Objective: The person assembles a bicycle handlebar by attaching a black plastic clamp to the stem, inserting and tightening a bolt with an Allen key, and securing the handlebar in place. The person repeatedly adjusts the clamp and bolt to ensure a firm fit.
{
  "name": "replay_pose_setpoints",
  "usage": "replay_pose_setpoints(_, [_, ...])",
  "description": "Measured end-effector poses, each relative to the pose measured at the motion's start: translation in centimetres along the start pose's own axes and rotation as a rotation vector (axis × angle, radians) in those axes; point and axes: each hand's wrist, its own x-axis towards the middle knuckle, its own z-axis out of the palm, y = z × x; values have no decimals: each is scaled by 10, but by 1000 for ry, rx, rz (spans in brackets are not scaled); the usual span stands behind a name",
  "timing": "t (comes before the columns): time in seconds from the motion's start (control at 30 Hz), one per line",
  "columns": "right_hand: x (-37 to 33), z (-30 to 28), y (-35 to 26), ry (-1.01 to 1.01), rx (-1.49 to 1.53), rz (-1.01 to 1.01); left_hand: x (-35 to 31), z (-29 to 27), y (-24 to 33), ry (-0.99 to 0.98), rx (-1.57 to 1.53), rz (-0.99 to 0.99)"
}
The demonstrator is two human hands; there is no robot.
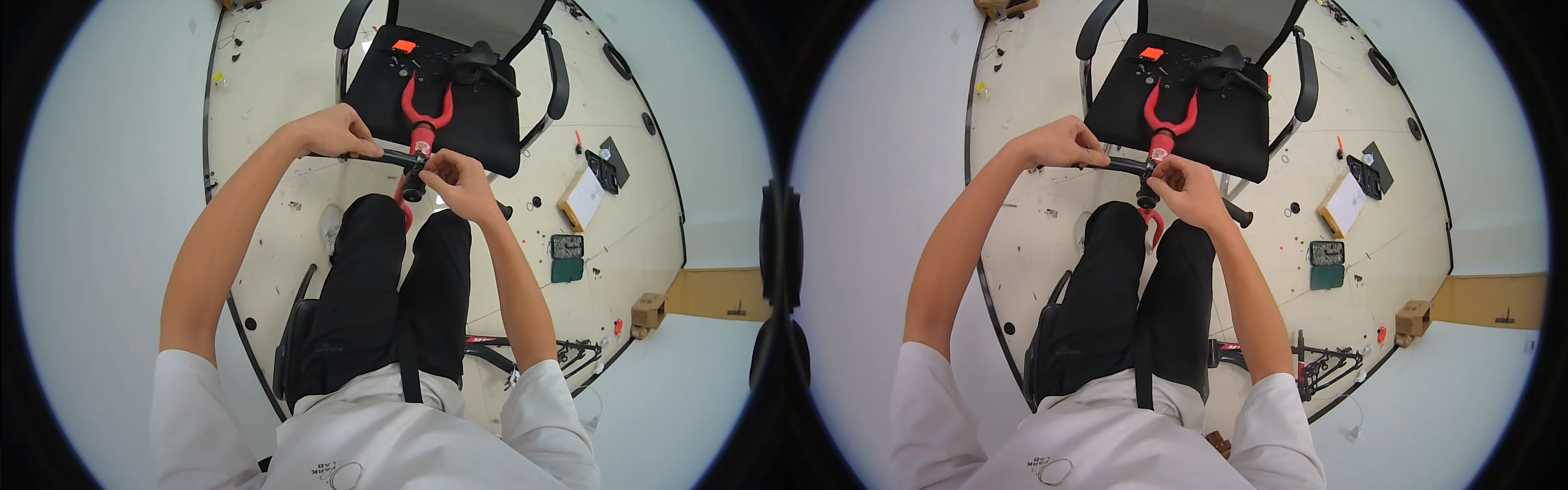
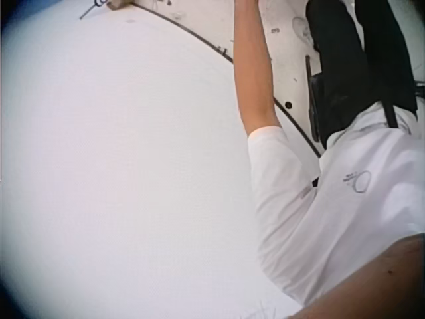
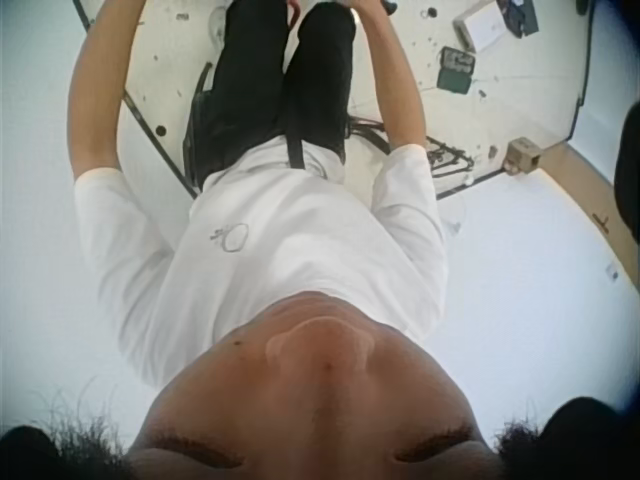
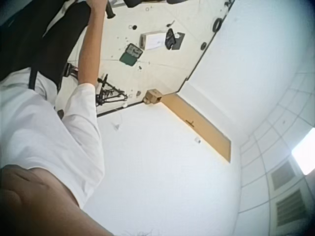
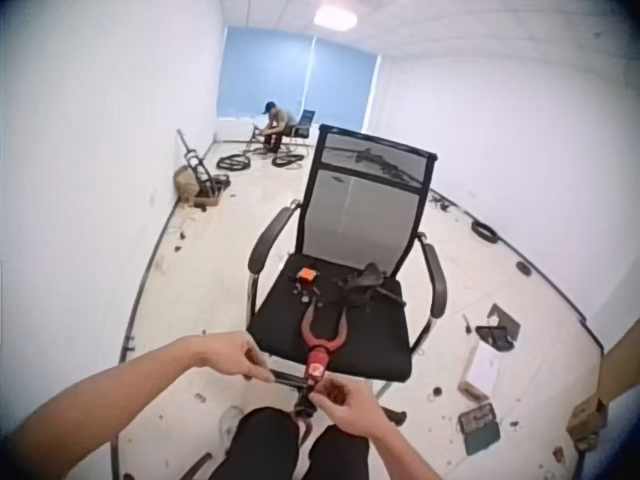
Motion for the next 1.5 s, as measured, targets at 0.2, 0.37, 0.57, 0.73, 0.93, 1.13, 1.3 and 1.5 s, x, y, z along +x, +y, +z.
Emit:
replay_pose_setpoints(0.2, [2,1,-2,9,-65,-3,7,14,-10,298,64,147])
replay_pose_setpoints(0.37, [-3,-7,7,18,-41,-36,-25,55,1,536,214,174])
replay_pose_setpoints(0.57, [-3,-8,10,-43,-7,-79,-60,152,23,663,100,210])
replay_pose_setpoints(0.73, [-8,-13,-16,-147,121,82,-29,192,44,559,-79,399])
replay_pose_setpoints(0.93, [-31,-55,-7,-115,-13,168,-18,138,39,456,128,602])
replay_pose_setpoints(1.13, [-26,-58,-6,-10,-19,232,16,102,25,460,252,573])
replay_pose_setpoints(1.3, [-33,-58,-12,-168,-215,162,14,105,18,460,48,562])
replay_pose_setpoints(1.5, [-6,-63,10,134,-103,125,15,110,19,620,21,514])
